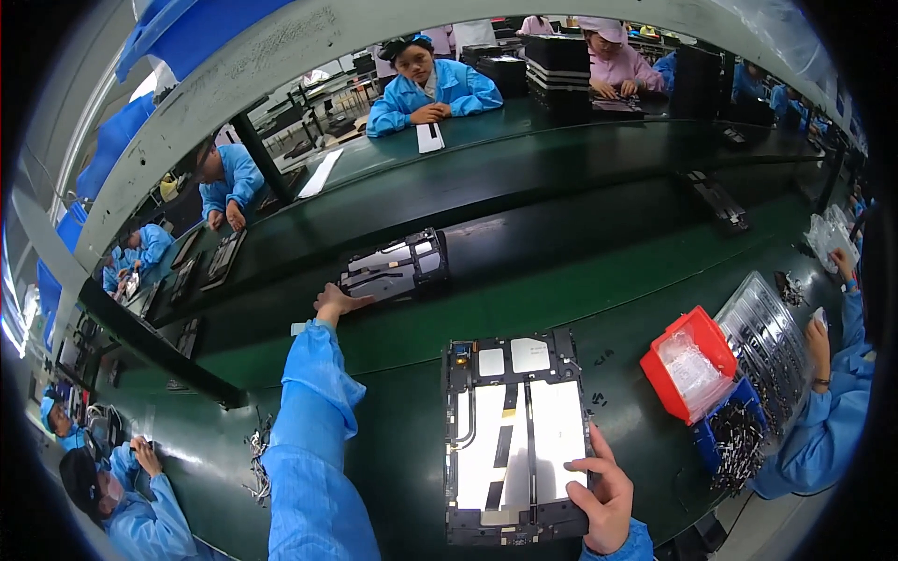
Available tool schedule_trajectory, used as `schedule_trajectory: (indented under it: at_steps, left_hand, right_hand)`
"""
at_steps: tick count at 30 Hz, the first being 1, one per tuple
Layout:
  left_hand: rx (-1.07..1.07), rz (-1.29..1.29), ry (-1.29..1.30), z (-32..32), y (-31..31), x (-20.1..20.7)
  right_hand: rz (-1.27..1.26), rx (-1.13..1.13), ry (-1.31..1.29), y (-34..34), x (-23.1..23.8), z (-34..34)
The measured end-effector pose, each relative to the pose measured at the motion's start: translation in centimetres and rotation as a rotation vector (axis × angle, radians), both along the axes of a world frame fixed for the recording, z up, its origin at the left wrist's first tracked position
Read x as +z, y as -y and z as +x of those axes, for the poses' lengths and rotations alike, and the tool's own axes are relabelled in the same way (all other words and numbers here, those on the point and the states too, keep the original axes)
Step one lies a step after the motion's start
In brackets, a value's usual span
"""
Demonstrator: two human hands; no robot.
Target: The person assembles electronic components by hand, installing flex cables and batteries into tablet frames.
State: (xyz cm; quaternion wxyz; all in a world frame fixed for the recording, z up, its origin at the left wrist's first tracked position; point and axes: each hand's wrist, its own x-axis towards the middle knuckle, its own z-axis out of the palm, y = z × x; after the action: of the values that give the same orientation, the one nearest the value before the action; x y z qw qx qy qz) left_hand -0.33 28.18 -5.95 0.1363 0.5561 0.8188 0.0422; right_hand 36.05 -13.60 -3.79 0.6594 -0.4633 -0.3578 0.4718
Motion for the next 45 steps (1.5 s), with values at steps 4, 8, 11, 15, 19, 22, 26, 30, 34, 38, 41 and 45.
schedule_trajectory:
  at_steps: [4, 8, 11, 15, 19, 22, 26, 30, 34, 38, 41, 45]
  left_hand:
    - [0.091, -0.009, -0.003, 2.2, 0.4, -0.6]
    - [0.222, 0.065, 0.361, -7.1, 0.2, -2.3]
    - [0.084, 0.130, 1.010, 1.2, 1.6, -3.1]
    - [0.531, 0.100, 1.933, -2.0, 2.9, -0.5]
    - [0.216, 0.112, 1.925, -0.2, 7.9, 0.4]
    - [0.074, 0.244, 1.783, 3.9, 17.8, 4.6]
    - [0.227, 0.272, 1.836, 4.6, 29.7, 4.3]
    - [0.306, 0.145, 1.922, 4.9, 38.6, 2.8]
    - [0.296, -0.026, 2.057, 5.1, 44.4, -0.3]
    - [0.446, -0.099, 2.038, 6.8, 48.4, 2.6]
    - [0.529, -0.226, 2.088, 7.4, 50.8, 1.2]
    - [0.504, -0.410, 2.114, 5.6, 52.2, 0.2]
  right_hand:
    - [0.055, 0.027, 0.028, 0.1, -0.5, 0.4]
    - [0.257, 0.088, 0.031, 0.0, 0.0, -0.7]
    - [0.001, -0.021, 0.003, 0.1, -0.2, 0.1]
    - [0.035, 0.014, 0.026, -0.5, -0.1, -0.5]
    - [0.050, 0.079, -0.114, -1.7, 0.0, 0.5]
    - [0.096, 0.102, -0.257, -2.4, 1.9, 1.7]
    - [0.074, 0.190, -0.248, -7.5, 3.8, 1.3]
    - [0.091, 0.246, -0.168, -15.1, 4.4, -2.6]
    - [0.097, 0.300, -0.090, -24.7, 1.9, -7.9]
    - [0.041, 0.264, -0.028, -33.3, -3.7, -10.0]
    - [0.053, 0.232, 0.099, -36.6, -6.9, -10.9]
    - [0.124, 0.262, 0.368, -38.7, -9.0, -12.3]
